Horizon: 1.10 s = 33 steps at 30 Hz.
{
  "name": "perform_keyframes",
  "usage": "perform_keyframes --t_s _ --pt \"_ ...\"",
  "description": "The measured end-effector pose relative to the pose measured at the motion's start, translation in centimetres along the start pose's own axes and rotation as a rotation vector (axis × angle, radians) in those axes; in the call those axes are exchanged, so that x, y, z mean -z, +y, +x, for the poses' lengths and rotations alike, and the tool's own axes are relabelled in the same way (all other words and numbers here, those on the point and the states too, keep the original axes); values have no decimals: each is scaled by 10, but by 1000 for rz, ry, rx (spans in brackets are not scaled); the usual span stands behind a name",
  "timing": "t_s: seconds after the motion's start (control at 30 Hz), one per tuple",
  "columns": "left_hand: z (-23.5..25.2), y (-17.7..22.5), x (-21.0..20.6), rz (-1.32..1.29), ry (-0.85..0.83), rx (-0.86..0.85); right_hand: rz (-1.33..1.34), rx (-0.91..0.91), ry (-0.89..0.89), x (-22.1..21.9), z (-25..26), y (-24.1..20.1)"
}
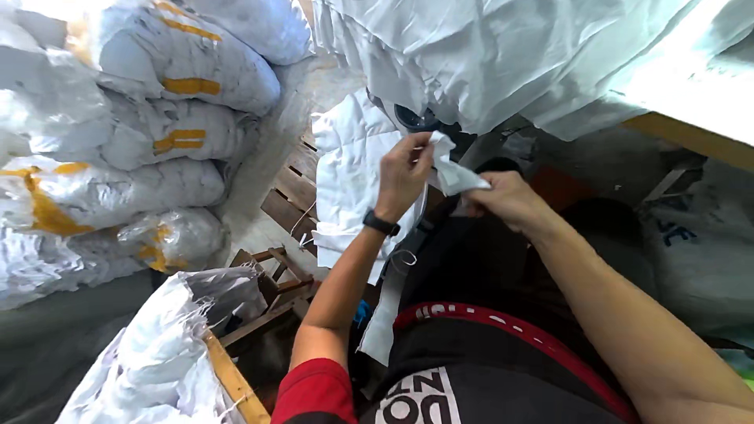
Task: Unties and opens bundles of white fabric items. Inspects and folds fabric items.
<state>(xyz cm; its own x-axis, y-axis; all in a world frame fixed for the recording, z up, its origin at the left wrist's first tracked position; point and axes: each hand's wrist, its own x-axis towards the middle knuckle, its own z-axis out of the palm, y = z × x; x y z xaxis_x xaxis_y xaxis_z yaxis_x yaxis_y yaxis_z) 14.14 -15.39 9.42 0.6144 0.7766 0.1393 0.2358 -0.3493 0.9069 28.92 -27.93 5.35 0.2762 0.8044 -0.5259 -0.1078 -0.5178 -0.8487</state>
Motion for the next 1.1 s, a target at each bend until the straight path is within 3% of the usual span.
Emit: perform_keyframes --t_s 0.1,0.2,0.33,0.43,0.53,0.73,0.83,0.97,1.1 --pt "8 -30 -8 180 -143 106 100 35 120 -5 57 -7" --pt "-1 -37 26 302 -141 106 -136 51 91 -2 97 -13" --pt "-46 -66 101 458 -199 234 -320 98 112 -11 90 -9" --pt "-93 -90 128 524 -388 453 -281 156 130 -25 71 7" --pt "-123 -75 144 429 -467 659 -264 174 138 -32 57 20" --pt "-169 -91 149 479 -2 887 -346 445 149 -52 27 15" --pt "-184 -108 143 423 23 1015 -357 548 97 -67 18 12" --pt "-179 -115 151 373 -26 1124 -369 556 8 -79 13 18" --pt "-170 -98 153 245 30 1074 -423 634 -137 -94 4 30"
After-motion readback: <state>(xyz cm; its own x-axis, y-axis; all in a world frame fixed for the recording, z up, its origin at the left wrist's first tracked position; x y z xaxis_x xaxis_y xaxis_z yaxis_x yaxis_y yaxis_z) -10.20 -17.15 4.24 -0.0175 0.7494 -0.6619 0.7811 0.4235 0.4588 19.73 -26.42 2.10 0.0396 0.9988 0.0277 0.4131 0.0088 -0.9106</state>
